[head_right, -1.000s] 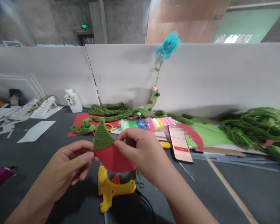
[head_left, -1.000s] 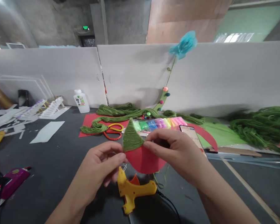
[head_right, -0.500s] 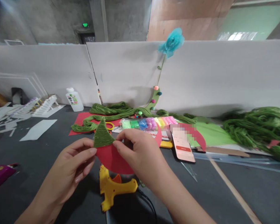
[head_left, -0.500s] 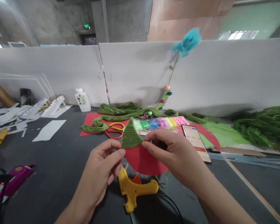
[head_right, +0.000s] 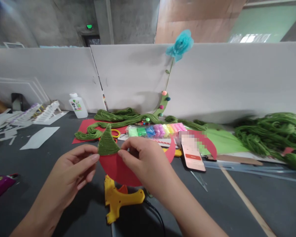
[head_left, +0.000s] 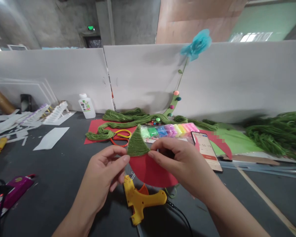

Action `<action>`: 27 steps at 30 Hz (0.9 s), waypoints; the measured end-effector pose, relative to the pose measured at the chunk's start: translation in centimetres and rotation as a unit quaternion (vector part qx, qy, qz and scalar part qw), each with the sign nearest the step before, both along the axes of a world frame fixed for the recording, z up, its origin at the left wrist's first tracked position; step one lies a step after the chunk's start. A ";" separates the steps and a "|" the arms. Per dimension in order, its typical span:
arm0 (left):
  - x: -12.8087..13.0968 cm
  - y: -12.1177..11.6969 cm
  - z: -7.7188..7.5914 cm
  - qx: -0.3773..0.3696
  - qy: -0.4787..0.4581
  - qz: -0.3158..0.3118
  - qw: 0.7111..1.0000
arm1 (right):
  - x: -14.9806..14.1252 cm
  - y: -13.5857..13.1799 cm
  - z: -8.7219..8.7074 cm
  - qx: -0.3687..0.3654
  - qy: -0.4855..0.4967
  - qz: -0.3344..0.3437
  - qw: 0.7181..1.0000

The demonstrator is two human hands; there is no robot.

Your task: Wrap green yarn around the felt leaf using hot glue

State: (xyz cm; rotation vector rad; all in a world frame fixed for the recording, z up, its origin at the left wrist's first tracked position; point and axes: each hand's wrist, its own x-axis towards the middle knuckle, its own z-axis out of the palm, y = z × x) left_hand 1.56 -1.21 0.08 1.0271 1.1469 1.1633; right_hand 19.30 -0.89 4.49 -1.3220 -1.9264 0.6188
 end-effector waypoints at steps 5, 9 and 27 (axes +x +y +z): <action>-0.5 0.3 0.0 -0.020 0.059 -0.042 0.997 | 0.2 0.1 -0.1 -0.017 -0.017 0.006 1.000; -0.8 0.3 0.1 -0.021 0.094 -0.101 0.990 | 0.5 0.2 -0.1 -0.021 -0.031 0.014 0.999; -1.2 3.2 -2.5 0.113 0.078 0.143 0.980 | -0.7 0.1 -1.4 -0.009 -0.183 0.082 0.980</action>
